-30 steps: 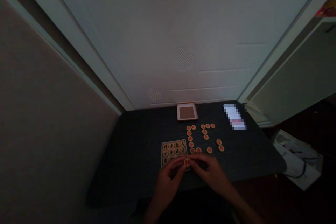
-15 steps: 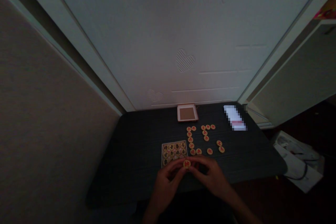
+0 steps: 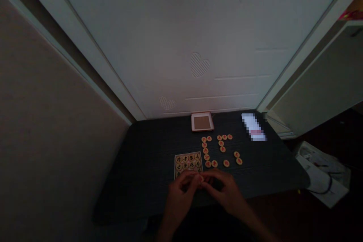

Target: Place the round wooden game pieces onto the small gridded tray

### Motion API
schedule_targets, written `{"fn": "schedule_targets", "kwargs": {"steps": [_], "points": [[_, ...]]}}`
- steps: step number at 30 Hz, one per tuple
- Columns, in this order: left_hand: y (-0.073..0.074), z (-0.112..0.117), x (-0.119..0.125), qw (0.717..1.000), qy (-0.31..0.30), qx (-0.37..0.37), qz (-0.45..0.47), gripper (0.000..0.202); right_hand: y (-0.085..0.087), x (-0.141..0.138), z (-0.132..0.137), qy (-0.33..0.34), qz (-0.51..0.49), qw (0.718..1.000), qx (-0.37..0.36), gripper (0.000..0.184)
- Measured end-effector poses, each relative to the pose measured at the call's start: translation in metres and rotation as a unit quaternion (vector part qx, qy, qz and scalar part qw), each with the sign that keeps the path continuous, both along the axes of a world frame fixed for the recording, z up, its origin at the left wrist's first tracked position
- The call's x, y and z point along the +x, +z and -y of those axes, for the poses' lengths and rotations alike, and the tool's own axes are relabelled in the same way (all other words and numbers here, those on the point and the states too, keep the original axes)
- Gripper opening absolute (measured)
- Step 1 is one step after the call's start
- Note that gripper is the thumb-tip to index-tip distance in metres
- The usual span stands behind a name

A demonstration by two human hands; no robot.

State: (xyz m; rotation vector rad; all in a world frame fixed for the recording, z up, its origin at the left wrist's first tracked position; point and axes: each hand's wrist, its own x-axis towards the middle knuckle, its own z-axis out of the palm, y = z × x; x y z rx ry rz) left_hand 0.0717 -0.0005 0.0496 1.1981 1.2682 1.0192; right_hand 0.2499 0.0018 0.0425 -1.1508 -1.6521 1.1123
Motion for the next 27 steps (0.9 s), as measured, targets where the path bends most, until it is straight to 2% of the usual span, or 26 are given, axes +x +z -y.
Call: {"fn": "schedule_targets", "kwargs": {"steps": [4, 13, 27], "points": [[-0.0017, 0.0009, -0.0016, 1.0, -0.007, -0.001, 0.018, 0.024, 0.0031, 0.0005, 0.0002, -0.001, -0.013, 1.0, -0.016, 0.021], [0.0064, 0.0043, -0.0033, 0.998, -0.051, -0.004, 0.031, 0.029, 0.0029, 0.0046, 0.0002, -0.024, -0.024, 0.999, -0.037, 0.025], [0.0057, 0.0021, -0.0045, 0.998, -0.058, -0.011, 0.014, 0.029, 0.0002, 0.005, 0.0006, -0.027, -0.035, 0.998, -0.053, 0.027]]}}
